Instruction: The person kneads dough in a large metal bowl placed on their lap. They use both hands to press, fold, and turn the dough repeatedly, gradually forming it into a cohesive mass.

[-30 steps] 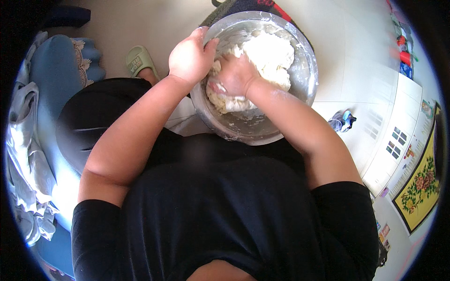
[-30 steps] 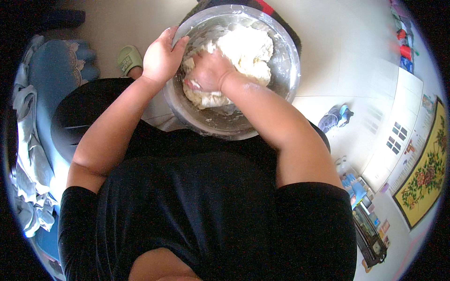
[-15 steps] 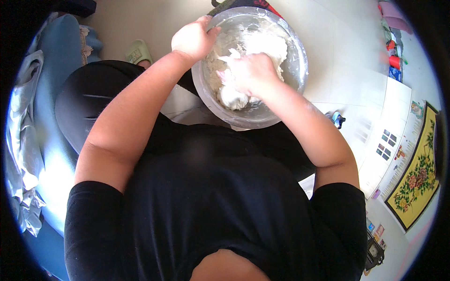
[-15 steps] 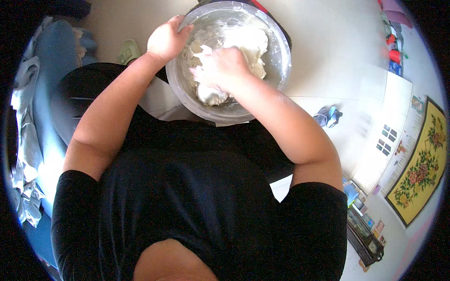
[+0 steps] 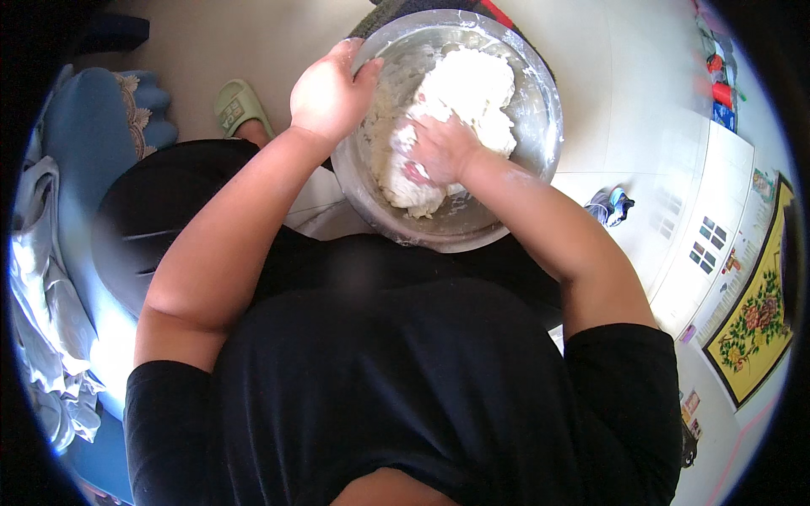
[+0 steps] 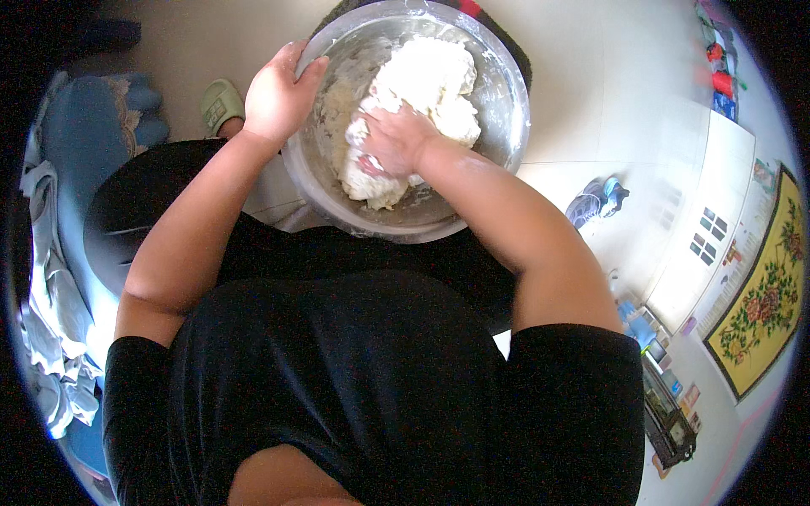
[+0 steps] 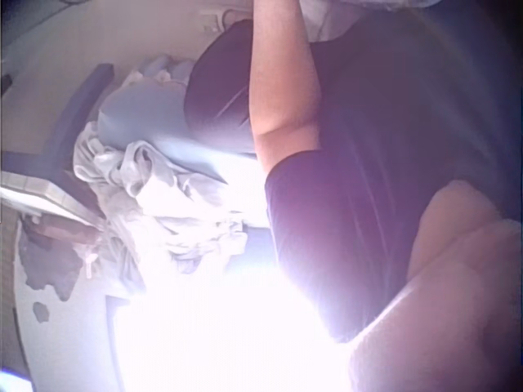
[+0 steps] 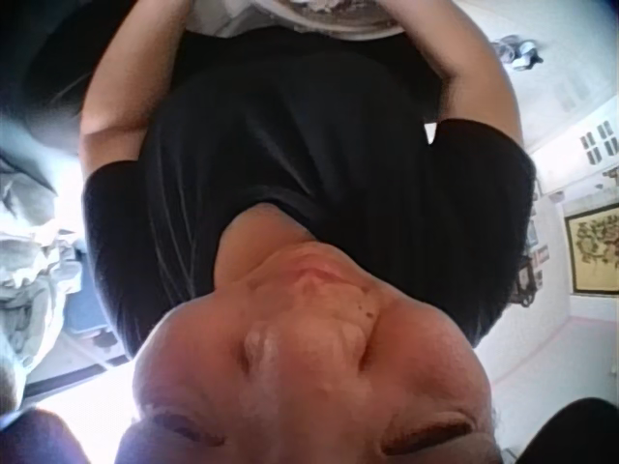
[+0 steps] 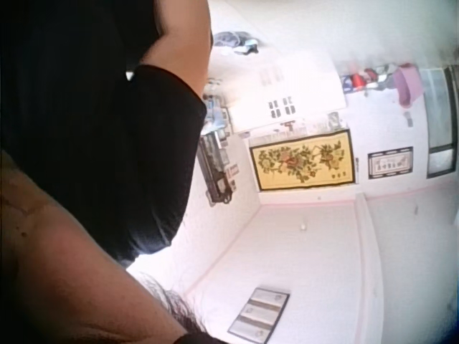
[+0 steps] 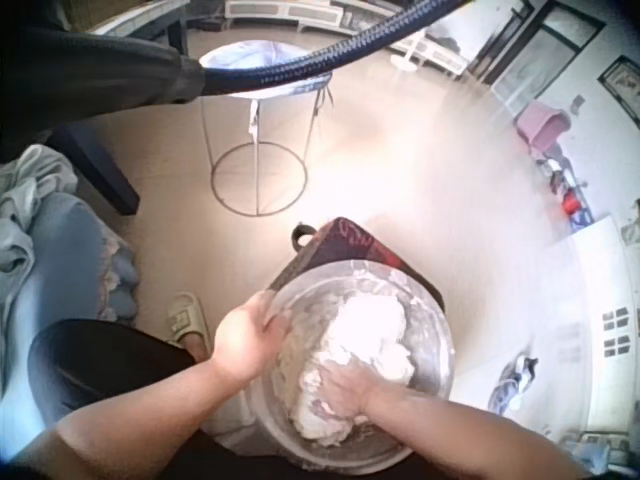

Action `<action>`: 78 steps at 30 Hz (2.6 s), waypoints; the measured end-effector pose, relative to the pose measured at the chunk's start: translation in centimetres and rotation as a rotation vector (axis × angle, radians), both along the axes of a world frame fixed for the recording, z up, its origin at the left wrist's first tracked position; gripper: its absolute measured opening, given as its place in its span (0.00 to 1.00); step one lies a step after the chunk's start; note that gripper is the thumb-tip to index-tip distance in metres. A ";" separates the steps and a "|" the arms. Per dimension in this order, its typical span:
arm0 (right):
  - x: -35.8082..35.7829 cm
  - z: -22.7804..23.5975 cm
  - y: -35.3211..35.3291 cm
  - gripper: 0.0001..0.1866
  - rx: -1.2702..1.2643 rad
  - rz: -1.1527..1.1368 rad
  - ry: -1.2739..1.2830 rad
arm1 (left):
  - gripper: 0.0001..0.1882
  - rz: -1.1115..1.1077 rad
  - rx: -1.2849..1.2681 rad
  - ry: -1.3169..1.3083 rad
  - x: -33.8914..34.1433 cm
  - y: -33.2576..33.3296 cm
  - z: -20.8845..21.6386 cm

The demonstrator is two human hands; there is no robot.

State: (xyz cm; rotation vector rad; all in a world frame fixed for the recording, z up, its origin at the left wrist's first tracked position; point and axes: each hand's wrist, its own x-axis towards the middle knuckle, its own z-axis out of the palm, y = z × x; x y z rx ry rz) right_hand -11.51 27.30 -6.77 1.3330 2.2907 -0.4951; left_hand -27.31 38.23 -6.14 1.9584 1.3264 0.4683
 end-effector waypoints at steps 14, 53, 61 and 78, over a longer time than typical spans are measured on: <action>-3.3 0.1 5.4 0.21 0.233 -0.175 0.011 | 0.23 -0.023 0.043 -0.001 0.1 1.2 0.0; -2.6 11.6 4.8 0.14 0.074 -0.448 0.325 | 0.31 0.015 -0.197 -0.004 -2.5 -1.8 1.2; 3.6 4.7 3.9 0.14 0.206 -0.792 0.650 | 0.24 0.214 -0.039 -0.125 -1.7 -3.9 -1.2; -2.0 3.2 -0.9 0.14 -0.029 -0.301 0.307 | 0.20 0.304 -0.204 -0.305 -1.3 -4.5 -1.0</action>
